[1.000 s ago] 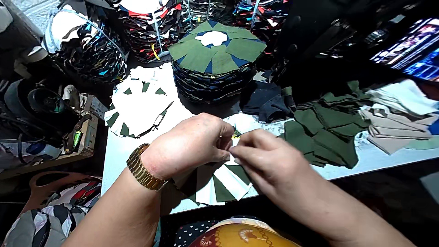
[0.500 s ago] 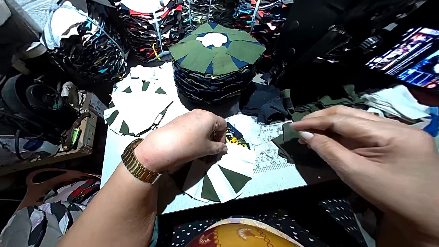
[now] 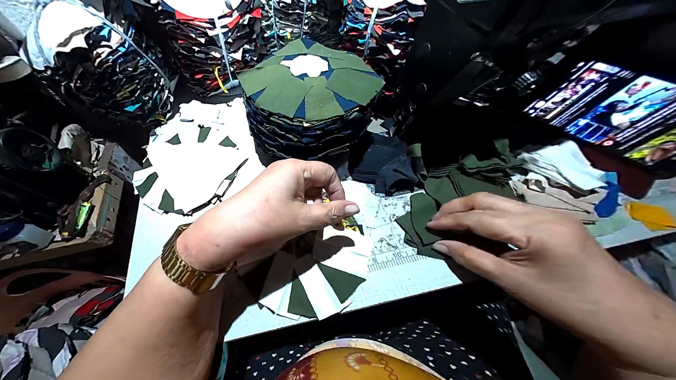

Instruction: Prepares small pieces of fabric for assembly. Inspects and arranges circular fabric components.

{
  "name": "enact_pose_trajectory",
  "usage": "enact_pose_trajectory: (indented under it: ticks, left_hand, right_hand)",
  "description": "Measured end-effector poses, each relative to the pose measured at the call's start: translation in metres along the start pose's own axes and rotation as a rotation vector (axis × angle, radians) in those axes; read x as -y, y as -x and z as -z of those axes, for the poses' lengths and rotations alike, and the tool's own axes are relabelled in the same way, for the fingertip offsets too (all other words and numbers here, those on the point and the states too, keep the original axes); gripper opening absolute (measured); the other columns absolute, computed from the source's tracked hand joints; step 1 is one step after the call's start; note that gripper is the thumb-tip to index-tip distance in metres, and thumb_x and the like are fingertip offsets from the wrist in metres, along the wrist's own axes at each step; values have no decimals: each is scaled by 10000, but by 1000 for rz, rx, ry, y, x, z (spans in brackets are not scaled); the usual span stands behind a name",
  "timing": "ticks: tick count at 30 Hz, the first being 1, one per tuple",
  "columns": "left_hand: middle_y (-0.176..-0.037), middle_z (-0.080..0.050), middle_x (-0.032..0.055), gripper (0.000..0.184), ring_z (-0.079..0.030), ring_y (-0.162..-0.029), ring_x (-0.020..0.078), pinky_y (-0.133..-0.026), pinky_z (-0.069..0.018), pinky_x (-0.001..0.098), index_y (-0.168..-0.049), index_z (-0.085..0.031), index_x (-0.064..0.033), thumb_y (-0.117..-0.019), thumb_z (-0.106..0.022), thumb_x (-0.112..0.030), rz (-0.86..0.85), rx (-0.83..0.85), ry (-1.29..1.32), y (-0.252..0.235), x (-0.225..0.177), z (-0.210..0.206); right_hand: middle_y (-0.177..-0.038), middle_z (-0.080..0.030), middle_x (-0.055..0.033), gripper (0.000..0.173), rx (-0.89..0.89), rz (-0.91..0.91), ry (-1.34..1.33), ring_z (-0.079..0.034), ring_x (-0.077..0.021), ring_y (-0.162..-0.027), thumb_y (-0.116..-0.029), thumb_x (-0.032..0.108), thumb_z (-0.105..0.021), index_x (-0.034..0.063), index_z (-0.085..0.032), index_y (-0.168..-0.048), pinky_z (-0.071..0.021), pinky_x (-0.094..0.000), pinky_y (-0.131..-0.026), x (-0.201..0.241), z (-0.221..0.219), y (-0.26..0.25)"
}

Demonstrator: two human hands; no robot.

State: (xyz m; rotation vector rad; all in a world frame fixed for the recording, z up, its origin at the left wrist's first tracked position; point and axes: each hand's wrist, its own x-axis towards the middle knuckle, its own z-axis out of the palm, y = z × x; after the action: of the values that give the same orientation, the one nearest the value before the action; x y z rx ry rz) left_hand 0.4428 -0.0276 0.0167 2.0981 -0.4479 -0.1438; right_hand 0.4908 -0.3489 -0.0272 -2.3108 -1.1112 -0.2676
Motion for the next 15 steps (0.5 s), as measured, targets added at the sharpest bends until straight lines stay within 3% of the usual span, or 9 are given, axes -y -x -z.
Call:
enact_pose_trajectory:
  ticks: [9,11,15]
  left_hand:
    - [-628,-576,-29,120,-508,-525,19,-457,-383,154,-924,-687,-78,-989,-680,-179,14,0,110,-1,-2,-2]
    - [-631,-578,-33,112,-510,-523,15,-453,-384,150,-927,-686,-81,-990,-675,-173,4,-4,114,-2,-2,-3]
    - [-623,-564,-26,105,-496,-508,22,-447,-379,154,-946,-688,-73,-991,-677,-166,8,-28,129,-2,-2,-4]
  right_hand:
    - [-1019,-700,7,197,-5,46,42,-669,-84,-933,-920,203,-605,127,-786,-897,-571,-242,-781,-2,-2,-2]
    - [-1006,-695,-18,206,-9,62,51,-670,-110,-920,-940,190,-586,100,-767,-902,-571,-272,-780,-2,-4,-3]
    - [-976,-684,5,218,-63,0,37,-647,-46,-876,-971,197,-533,99,-728,-975,-550,-209,-757,2,-4,-6]
